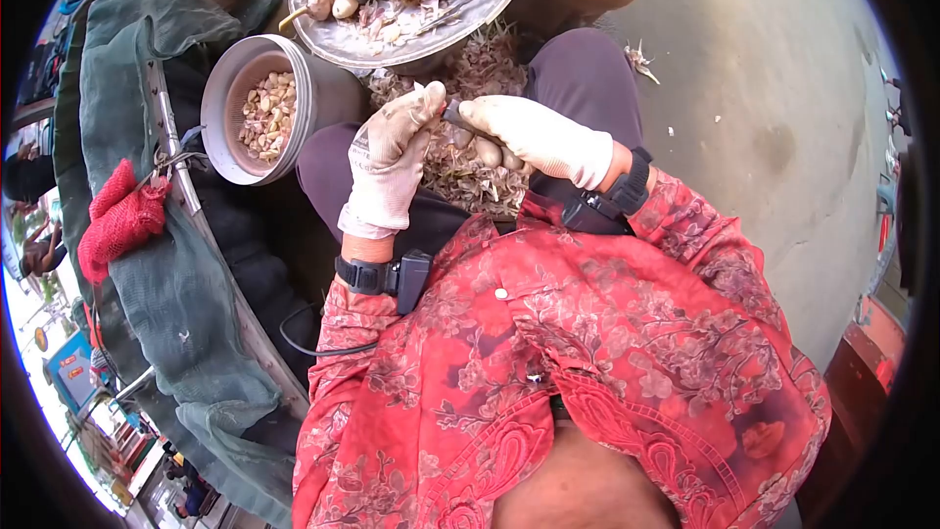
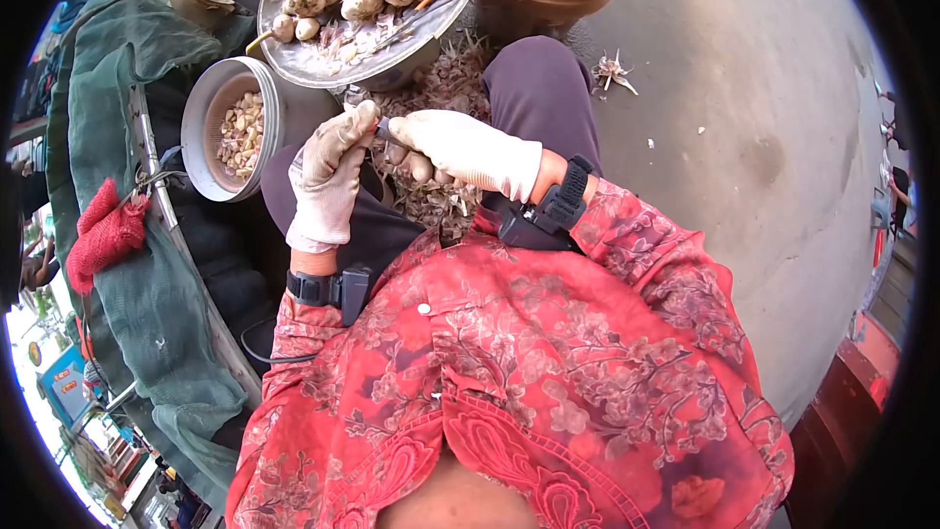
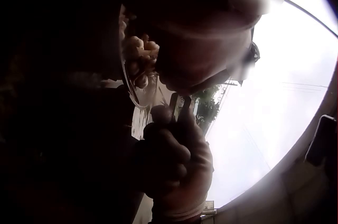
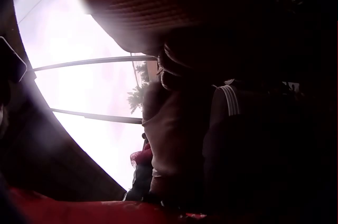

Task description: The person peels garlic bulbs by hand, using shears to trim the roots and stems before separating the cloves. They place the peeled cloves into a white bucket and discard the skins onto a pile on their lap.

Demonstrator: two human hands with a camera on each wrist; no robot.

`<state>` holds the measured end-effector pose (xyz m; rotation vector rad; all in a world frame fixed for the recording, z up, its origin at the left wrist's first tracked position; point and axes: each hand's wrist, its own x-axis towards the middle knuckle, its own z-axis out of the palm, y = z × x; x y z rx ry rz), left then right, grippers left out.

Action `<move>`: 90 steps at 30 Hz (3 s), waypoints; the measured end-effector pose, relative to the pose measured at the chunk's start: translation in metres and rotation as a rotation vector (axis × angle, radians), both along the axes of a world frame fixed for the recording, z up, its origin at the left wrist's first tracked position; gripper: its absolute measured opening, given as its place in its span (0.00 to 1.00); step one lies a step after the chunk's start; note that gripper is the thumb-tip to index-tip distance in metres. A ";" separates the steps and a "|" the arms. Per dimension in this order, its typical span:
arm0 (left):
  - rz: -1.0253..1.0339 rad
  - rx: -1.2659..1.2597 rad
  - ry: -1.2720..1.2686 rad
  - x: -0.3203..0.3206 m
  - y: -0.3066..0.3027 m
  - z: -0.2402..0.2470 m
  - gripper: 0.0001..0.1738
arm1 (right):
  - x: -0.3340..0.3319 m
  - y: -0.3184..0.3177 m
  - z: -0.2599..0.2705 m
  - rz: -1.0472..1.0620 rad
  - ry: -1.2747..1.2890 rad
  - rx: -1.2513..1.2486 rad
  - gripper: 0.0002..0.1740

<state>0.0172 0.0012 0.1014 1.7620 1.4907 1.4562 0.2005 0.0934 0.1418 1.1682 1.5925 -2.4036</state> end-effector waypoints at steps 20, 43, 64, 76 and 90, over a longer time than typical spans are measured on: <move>-0.009 -0.105 -0.249 0.017 -0.039 -0.002 0.21 | 0.013 -0.014 0.006 0.089 0.186 -0.170 0.15; 0.067 -0.231 -0.568 0.040 -0.041 0.018 0.19 | 0.022 -0.018 0.003 0.077 0.266 -0.288 0.17; 0.086 -0.565 -1.203 0.033 -0.048 0.010 0.14 | 0.015 -0.043 -0.006 0.249 -0.053 0.375 0.22; 0.050 -0.659 -1.110 0.033 -0.056 0.021 0.14 | 0.020 -0.036 0.009 0.178 -0.009 0.182 0.19; -0.160 -0.710 -1.300 0.020 -0.054 0.000 0.14 | 0.024 -0.035 -0.001 0.173 0.093 -0.036 0.16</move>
